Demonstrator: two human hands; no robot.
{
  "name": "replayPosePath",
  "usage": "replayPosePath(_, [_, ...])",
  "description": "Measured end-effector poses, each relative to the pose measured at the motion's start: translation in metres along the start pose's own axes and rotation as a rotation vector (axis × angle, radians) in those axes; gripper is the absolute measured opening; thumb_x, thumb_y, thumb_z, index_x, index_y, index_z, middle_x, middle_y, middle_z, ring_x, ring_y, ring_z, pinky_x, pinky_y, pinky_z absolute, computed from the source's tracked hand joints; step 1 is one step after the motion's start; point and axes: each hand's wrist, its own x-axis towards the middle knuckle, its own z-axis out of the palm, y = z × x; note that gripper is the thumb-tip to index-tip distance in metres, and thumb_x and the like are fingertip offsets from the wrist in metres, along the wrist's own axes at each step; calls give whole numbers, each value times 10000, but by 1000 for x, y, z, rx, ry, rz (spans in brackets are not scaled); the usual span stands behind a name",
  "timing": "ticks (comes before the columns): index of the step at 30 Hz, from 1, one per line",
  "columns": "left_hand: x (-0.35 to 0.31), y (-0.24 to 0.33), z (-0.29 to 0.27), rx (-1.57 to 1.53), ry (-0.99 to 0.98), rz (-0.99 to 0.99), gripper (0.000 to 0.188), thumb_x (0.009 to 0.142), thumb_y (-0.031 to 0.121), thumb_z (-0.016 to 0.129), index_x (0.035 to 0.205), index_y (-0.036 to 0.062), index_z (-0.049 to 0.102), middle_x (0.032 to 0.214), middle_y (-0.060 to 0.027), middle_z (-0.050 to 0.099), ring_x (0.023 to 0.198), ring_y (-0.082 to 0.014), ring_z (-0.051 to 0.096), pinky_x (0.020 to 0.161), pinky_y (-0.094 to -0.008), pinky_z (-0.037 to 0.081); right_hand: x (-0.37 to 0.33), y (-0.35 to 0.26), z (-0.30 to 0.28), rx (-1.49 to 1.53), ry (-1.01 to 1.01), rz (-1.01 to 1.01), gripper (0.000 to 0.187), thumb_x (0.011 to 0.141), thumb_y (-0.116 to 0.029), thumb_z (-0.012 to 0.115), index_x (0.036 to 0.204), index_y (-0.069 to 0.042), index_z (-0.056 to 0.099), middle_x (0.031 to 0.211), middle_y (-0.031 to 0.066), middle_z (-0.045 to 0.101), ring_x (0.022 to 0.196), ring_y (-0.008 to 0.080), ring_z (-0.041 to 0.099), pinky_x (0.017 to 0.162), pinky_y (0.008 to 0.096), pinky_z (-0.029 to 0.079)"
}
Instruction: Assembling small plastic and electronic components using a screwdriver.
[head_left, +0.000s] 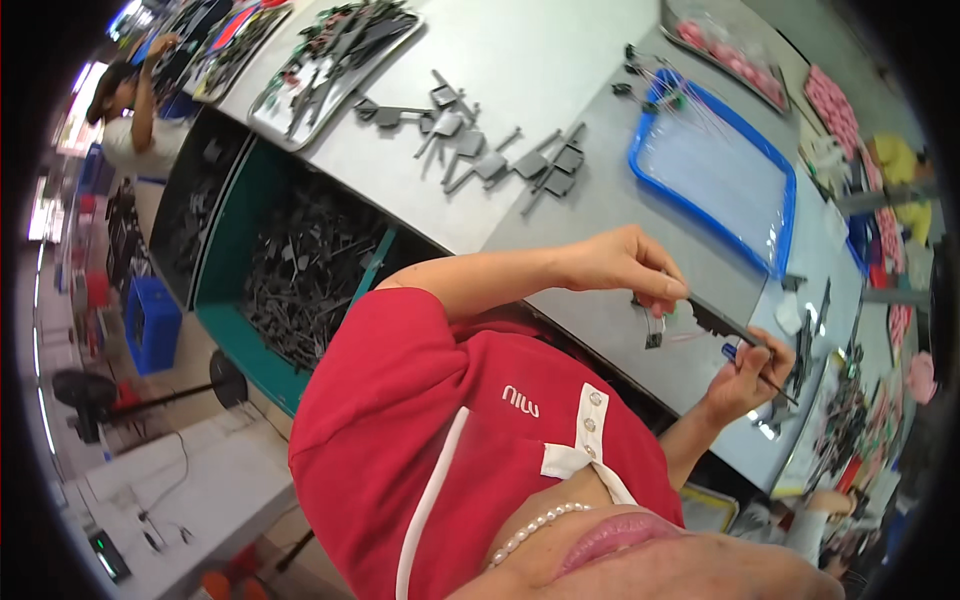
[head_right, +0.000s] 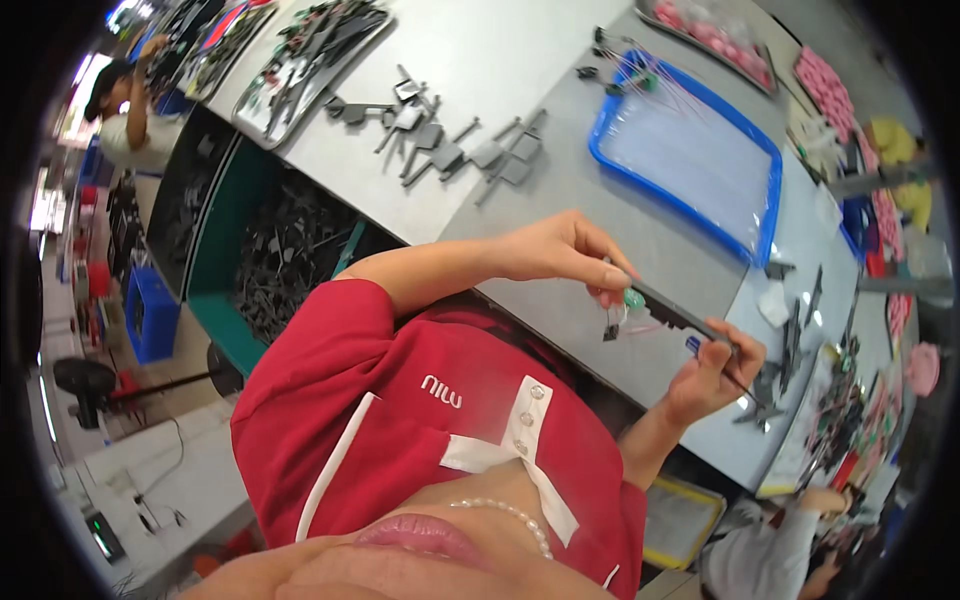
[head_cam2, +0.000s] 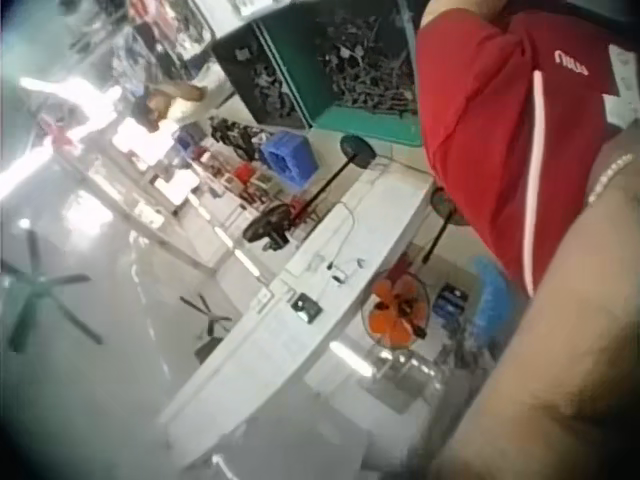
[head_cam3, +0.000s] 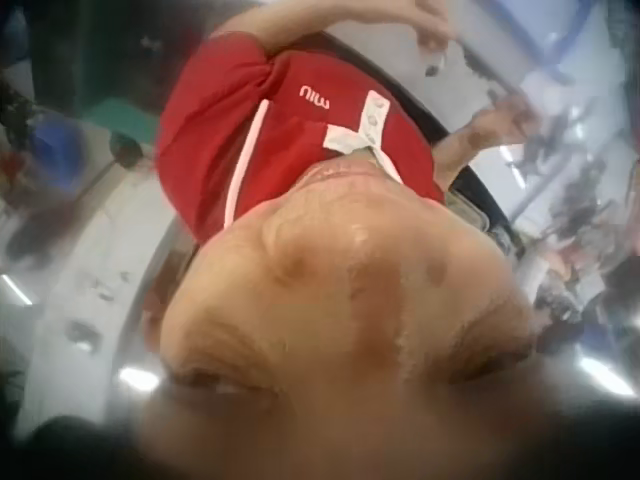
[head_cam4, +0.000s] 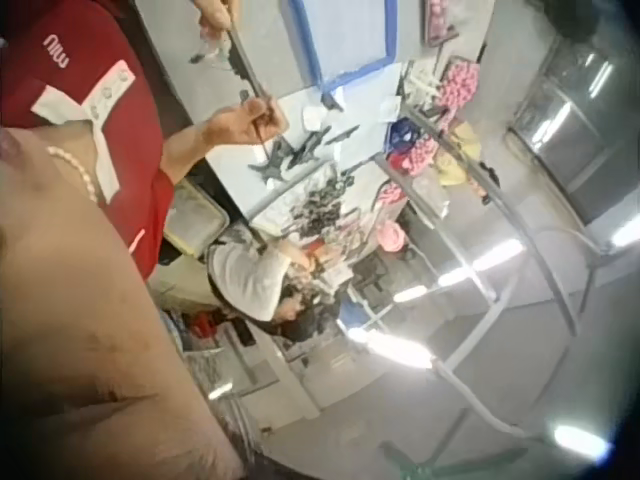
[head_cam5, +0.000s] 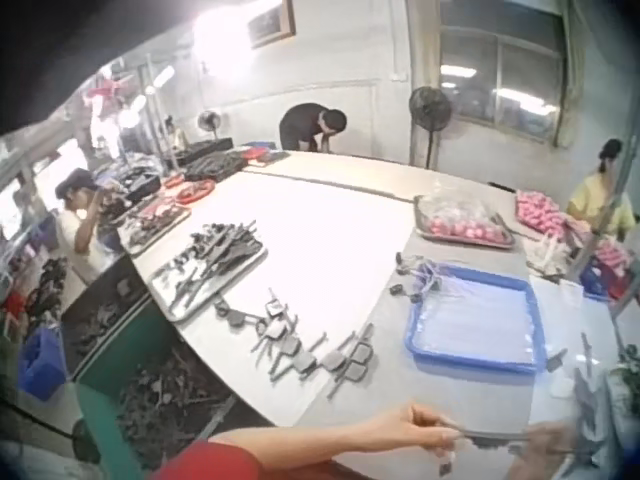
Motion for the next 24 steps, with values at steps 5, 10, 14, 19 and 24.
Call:
replayPosePath(5, [-36,21,-17,98,-73,-78,313,897,215,568,1073,-39,614,780,-87,663,724,-141,636,664,-249,488,11,-2,35,91,-255,-40,304,806,-225,701,963,-46,513,848,108,596,612,43,401,532,164,310])
replayPosePath(10, [-70,45,-26,37,-195,-188,413,884,201,578,1216,-37,516,762,-86,660,706,-148,636,657,-255,490,21,-14,74,111,-392,39,428,807,-288,695,1082,-19,506,912,90,590,641,54,433,537,159,323])
replayPosePath(14, [-132,94,-54,61,-22,65,428,866,112,563,1247,-62,470,780,-124,651,694,-168,636,644,-281,509,30,-4,78,165,-344,131,493,833,-309,659,1171,16,505,953,91,603,619,50,437,513,143,313])
replayPosePath(19, [-248,136,-103,313,445,506,401,898,105,511,1282,2,459,762,-130,617,714,-199,610,639,-311,507,31,17,67,71,-242,381,288,915,-172,552,1136,13,539,954,84,608,594,25,391,480,148,284])
replayPosePath(24, [-318,177,-155,666,999,526,410,921,158,525,1282,-19,449,902,-104,629,840,-152,599,747,-246,452,30,40,57,74,-157,513,235,925,-147,533,1097,9,568,918,60,605,670,37,445,502,142,321])
